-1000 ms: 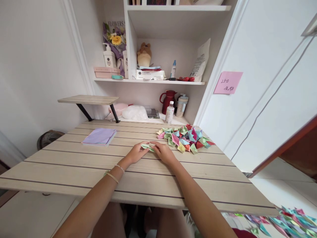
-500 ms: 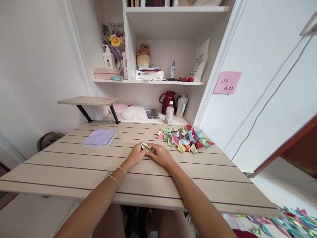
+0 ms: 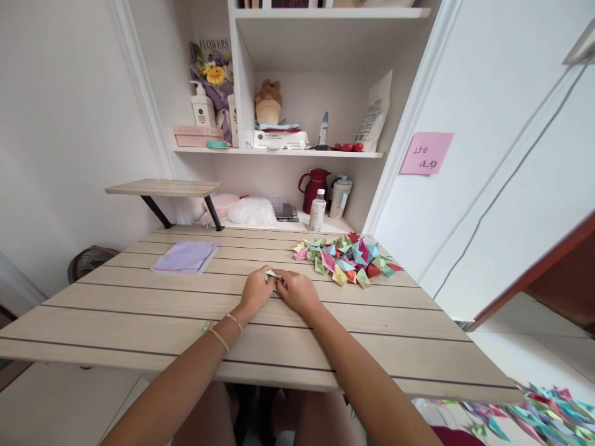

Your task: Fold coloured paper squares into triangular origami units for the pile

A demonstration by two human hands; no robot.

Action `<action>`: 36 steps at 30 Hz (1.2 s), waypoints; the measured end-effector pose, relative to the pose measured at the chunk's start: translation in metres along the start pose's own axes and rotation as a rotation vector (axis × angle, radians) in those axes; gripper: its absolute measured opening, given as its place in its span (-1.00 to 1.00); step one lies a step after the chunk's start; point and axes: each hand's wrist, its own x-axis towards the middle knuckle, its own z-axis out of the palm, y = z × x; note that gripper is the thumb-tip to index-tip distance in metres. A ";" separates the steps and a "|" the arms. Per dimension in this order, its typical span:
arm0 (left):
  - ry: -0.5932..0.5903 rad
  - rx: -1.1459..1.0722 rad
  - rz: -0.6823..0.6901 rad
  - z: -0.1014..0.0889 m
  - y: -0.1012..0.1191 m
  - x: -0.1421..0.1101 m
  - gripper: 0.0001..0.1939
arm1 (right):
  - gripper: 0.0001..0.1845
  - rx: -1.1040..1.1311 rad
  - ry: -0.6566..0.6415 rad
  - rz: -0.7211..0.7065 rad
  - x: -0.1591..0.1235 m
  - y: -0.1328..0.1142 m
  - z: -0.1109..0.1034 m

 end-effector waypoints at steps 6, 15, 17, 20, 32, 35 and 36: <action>0.034 -0.163 -0.037 0.007 0.000 0.000 -0.68 | -0.65 0.149 0.132 0.009 0.002 0.006 0.007; -0.121 -0.589 -0.302 -0.004 -0.001 0.006 -0.58 | -0.63 1.070 0.117 0.297 0.012 0.036 0.020; -0.127 -0.641 -0.331 -0.008 -0.004 0.009 -0.58 | -0.63 1.207 0.064 0.284 0.012 0.038 0.019; -0.129 -0.725 -0.340 -0.012 -0.008 0.012 -0.59 | -0.61 1.273 0.013 0.255 0.013 0.041 0.016; -0.154 -0.826 -0.428 -0.011 -0.012 0.011 -0.68 | -0.60 1.150 0.020 0.210 0.011 0.043 0.013; -0.146 -0.808 -0.384 -0.012 -0.010 0.012 -0.68 | -0.64 1.128 0.038 0.219 0.012 0.042 0.009; -0.141 -0.795 -0.374 -0.011 -0.010 0.012 -0.69 | -0.64 1.129 0.044 0.220 0.012 0.042 0.009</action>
